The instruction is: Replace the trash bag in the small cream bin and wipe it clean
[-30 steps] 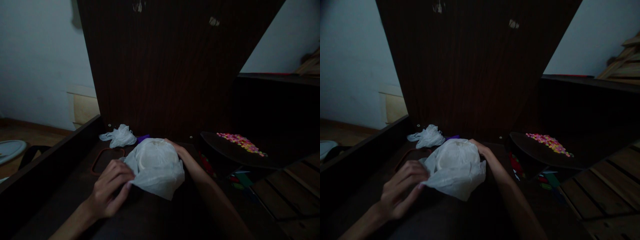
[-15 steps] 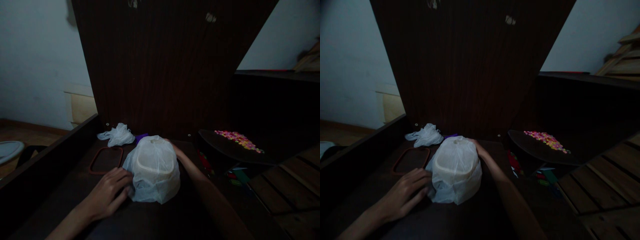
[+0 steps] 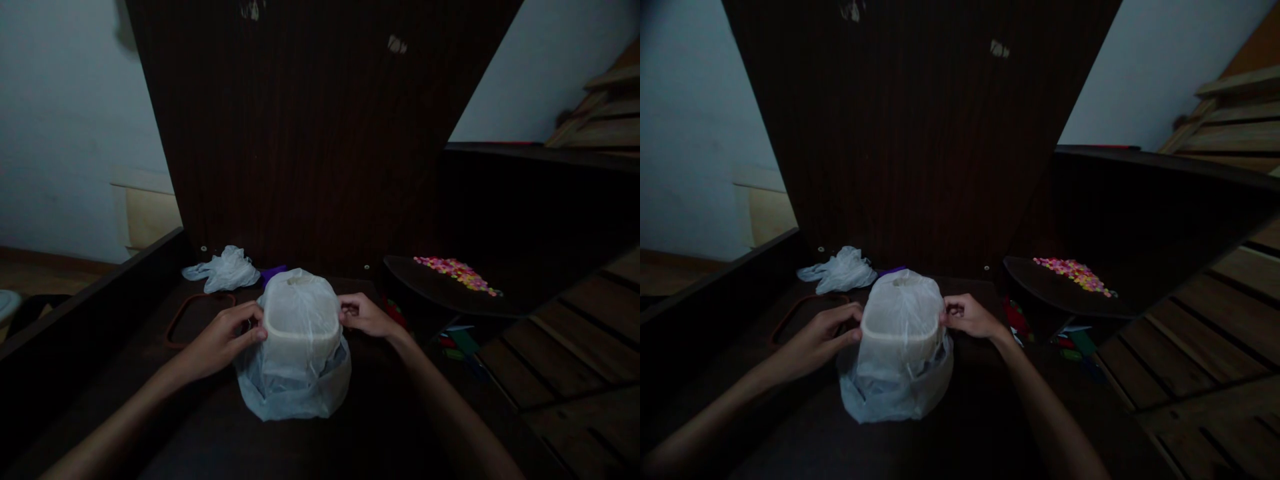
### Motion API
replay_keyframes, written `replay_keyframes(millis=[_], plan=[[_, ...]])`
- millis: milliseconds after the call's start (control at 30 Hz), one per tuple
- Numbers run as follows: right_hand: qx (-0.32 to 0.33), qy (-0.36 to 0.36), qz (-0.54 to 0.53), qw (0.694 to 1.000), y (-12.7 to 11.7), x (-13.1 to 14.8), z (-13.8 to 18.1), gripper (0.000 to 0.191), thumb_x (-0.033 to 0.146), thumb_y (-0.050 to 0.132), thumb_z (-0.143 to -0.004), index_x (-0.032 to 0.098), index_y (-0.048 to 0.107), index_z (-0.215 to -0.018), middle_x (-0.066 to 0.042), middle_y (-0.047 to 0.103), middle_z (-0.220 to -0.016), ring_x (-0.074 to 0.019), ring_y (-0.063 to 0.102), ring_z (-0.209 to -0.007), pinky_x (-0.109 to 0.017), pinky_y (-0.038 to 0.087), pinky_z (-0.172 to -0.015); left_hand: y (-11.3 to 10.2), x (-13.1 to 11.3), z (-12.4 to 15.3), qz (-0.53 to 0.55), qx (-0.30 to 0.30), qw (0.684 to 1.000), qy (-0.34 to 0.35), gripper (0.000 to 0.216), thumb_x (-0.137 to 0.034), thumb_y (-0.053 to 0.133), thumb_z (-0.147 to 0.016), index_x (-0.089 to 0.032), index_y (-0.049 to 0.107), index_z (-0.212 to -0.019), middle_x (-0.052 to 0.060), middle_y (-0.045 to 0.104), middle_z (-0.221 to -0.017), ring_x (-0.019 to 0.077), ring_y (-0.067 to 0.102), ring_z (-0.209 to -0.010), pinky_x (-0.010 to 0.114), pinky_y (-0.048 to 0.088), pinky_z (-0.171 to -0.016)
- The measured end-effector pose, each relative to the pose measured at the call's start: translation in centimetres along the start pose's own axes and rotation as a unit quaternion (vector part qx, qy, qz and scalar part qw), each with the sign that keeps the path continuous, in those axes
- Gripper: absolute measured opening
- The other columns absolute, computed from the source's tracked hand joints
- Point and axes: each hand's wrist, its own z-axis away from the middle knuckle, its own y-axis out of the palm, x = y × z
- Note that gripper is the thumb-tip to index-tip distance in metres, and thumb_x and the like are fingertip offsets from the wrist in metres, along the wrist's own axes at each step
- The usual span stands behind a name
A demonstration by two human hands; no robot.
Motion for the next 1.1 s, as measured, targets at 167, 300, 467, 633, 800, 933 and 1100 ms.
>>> replay_keyframes(millis=[167, 300, 467, 633, 800, 933, 1100], plan=[[0.015, 0.007, 0.001, 1.0, 0.5, -0.7, 0.4, 0.058, 0.075, 0.071, -0.072, 0.018, 0.059, -0.071, 0.003, 0.051, -0.062, -0.01, 0.044, -0.053, -0.024, 0.037, -0.051, 0.2, -0.1, 0.7, 0.004, 0.022, 0.999, 0.047, 0.027, -0.034, 0.053, -0.101, -0.018, 0.065, -0.083, 0.002, 0.064, -0.087, 0.0161, 0.062, -0.082, 0.025, 0.049, -0.077], [0.017, 0.019, 0.02, 0.999, 0.8, -1.8, 0.5, 0.051, 0.067, 0.069, -0.077, 0.017, 0.062, -0.076, 0.003, 0.053, -0.065, -0.0098, 0.043, -0.054, -0.023, 0.036, -0.051, 0.0, -0.2, 1.2, -0.016, 0.049, 0.997, 0.051, 0.027, -0.03, 0.052, -0.102, -0.018, 0.064, -0.081, 0.002, 0.062, -0.089, 0.0147, 0.061, -0.083, 0.024, 0.049, -0.078], [0.014, 0.038, 0.073, 0.996, 1.3, -3.4, 0.9, 0.033, 0.048, 0.068, -0.078, 0.016, 0.063, -0.074, 0.002, 0.056, -0.065, -0.0105, 0.043, -0.058, -0.022, 0.035, -0.053, -0.1, 0.3, 1.8, -0.056, 0.118, 0.991, 0.026, 0.03, -0.034, 0.053, -0.101, -0.019, 0.068, -0.08, 0.005, 0.065, -0.102, 0.0169, 0.064, -0.094, 0.024, 0.051, -0.087], [-0.033, 0.051, 0.158, 0.986, 1.6, -4.4, 1.2, 0.011, 0.02, 0.063, -0.073, 0.016, 0.059, -0.064, 0.004, 0.051, -0.058, -0.0097, 0.038, -0.056, -0.023, 0.027, -0.052, 0.5, 1.3, 1.9, -0.147, 0.141, 0.979, 0.011, 0.03, -0.034, 0.051, -0.1, -0.021, 0.073, -0.085, 0.006, 0.066, -0.108, 0.0203, 0.066, -0.099, 0.028, 0.051, -0.093], [-0.094, 0.035, 0.198, 0.975, 1.4, -3.8, 1.5, 0.007, 0.011, 0.06, -0.069, 0.017, 0.057, -0.07, 0.003, 0.052, -0.066, -0.0107, 0.042, -0.06, -0.024, 0.028, -0.056, -0.2, 1.6, 1.5, -0.211, 0.129, 0.969, -0.022, 0.016, -0.031, 0.059, -0.091, -0.023, 0.072, -0.095, 0.007, 0.066, -0.116, 0.0255, 0.066, -0.108, 0.034, 0.051, -0.097], [-0.096, 0.01, 0.149, 0.984, 1.0, -1.6, 2.1, 0.029, 0.027, 0.065, -0.079, 0.018, 0.057, -0.106, 0.006, 0.05, -0.071, -0.0098, 0.044, -0.057, -0.021, 0.033, -0.053, -1.7, 1.1, 0.8, -0.175, 0.029, 0.983, -0.043, 0.035, -0.031, 0.059, -0.087, -0.02, 0.063, -0.12, 0.007, 0.069, -0.115, 0.0262, 0.068, -0.103, 0.037, 0.054, -0.092], [-0.078, -0.091, 0.12, 0.986, 1.4, 1.1, 3.0, 0.025, 0.035, 0.073, -0.079, 0.018, 0.058, -0.09, 0.004, 0.052, -0.074, -0.008, 0.045, -0.055, -0.019, 0.033, -0.048, -1.8, 0.7, -0.9, -0.073, -0.053, 0.994, -0.068, 0.049, -0.05, 0.047, -0.099, -0.021, 0.054, -0.138, 0.008, 0.072, -0.119, 0.0262, 0.069, -0.104, 0.038, 0.055, -0.094]])
